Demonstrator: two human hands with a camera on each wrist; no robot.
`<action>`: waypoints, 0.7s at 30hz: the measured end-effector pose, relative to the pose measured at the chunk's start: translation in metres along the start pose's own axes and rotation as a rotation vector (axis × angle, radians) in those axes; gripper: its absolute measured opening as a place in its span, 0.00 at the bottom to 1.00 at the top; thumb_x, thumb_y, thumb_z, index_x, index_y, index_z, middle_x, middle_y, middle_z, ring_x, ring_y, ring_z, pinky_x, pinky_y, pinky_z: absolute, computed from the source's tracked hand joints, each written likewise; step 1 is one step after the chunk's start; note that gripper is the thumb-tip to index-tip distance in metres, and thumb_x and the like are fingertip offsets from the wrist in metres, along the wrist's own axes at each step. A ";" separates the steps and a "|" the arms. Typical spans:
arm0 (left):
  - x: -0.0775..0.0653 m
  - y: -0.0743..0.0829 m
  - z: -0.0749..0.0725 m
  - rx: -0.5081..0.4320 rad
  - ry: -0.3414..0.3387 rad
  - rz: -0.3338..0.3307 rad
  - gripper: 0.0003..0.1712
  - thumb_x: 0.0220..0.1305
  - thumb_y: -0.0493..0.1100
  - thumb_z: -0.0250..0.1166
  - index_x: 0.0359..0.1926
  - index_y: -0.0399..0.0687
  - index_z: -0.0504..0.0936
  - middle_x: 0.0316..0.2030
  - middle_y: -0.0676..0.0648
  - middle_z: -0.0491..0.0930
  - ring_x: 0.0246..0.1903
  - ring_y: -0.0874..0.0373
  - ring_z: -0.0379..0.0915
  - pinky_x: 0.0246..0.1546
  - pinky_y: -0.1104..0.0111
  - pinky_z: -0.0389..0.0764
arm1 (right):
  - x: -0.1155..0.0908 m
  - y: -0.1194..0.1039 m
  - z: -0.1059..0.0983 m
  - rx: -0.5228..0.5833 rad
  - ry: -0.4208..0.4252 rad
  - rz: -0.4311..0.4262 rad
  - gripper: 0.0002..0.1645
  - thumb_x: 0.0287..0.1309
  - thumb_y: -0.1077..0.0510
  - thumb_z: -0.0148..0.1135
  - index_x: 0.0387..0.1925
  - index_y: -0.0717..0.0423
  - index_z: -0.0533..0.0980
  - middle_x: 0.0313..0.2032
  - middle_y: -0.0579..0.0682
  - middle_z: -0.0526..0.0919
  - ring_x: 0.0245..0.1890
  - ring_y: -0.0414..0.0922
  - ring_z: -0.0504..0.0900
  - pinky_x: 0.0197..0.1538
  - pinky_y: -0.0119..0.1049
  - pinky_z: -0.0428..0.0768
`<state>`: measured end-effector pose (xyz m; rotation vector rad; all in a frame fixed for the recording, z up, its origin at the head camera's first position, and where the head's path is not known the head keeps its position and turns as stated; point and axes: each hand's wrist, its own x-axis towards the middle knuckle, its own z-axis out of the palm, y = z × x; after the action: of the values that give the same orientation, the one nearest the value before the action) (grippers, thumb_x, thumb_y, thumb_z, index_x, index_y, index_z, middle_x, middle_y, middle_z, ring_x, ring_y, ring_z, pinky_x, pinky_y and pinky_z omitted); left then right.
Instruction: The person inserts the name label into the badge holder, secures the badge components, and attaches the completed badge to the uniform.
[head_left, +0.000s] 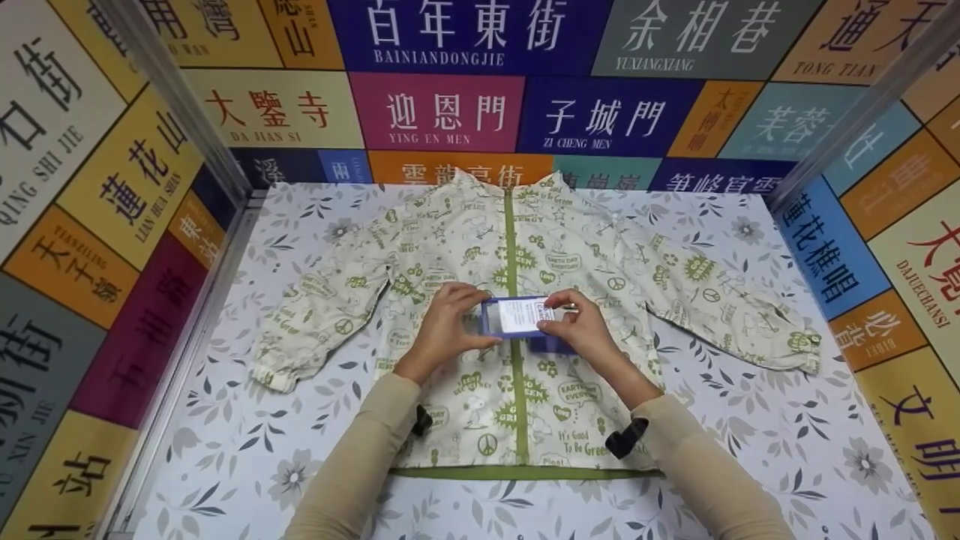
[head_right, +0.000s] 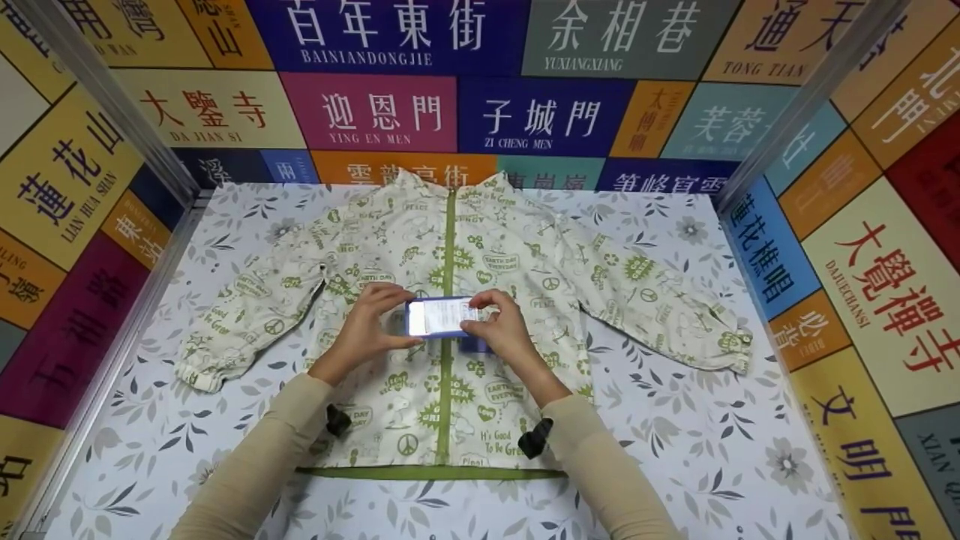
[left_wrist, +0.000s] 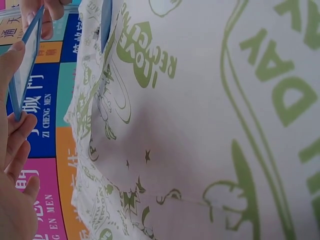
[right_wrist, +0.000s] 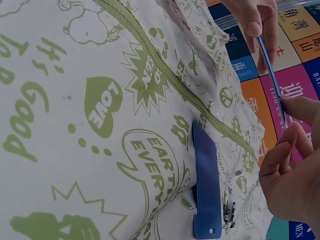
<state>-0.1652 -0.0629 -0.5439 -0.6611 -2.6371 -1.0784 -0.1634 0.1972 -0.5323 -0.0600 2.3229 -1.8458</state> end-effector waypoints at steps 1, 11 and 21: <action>0.000 0.000 0.000 -0.003 0.000 0.000 0.43 0.36 0.58 0.83 0.56 0.47 0.83 0.53 0.47 0.83 0.58 0.51 0.70 0.65 0.55 0.73 | 0.000 0.000 0.001 0.000 0.002 0.004 0.24 0.50 0.66 0.73 0.50 0.64 0.75 0.48 0.54 0.75 0.17 0.34 0.63 0.23 0.25 0.67; 0.001 0.001 0.001 -0.016 -0.008 -0.002 0.43 0.38 0.59 0.82 0.56 0.47 0.83 0.53 0.48 0.83 0.58 0.52 0.70 0.64 0.56 0.73 | -0.010 -0.019 0.006 -0.004 -0.014 -0.005 0.24 0.52 0.68 0.71 0.50 0.69 0.74 0.52 0.59 0.74 0.18 0.34 0.64 0.23 0.25 0.67; 0.002 0.003 0.002 -0.030 0.000 -0.005 0.43 0.35 0.55 0.84 0.56 0.47 0.83 0.53 0.48 0.84 0.58 0.51 0.71 0.64 0.55 0.72 | -0.017 -0.032 0.010 -0.051 -0.007 0.005 0.23 0.52 0.66 0.72 0.49 0.68 0.75 0.57 0.58 0.69 0.20 0.34 0.65 0.24 0.25 0.68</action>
<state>-0.1654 -0.0590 -0.5422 -0.6610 -2.6286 -1.1214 -0.1479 0.1823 -0.5017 -0.0663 2.3630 -1.7816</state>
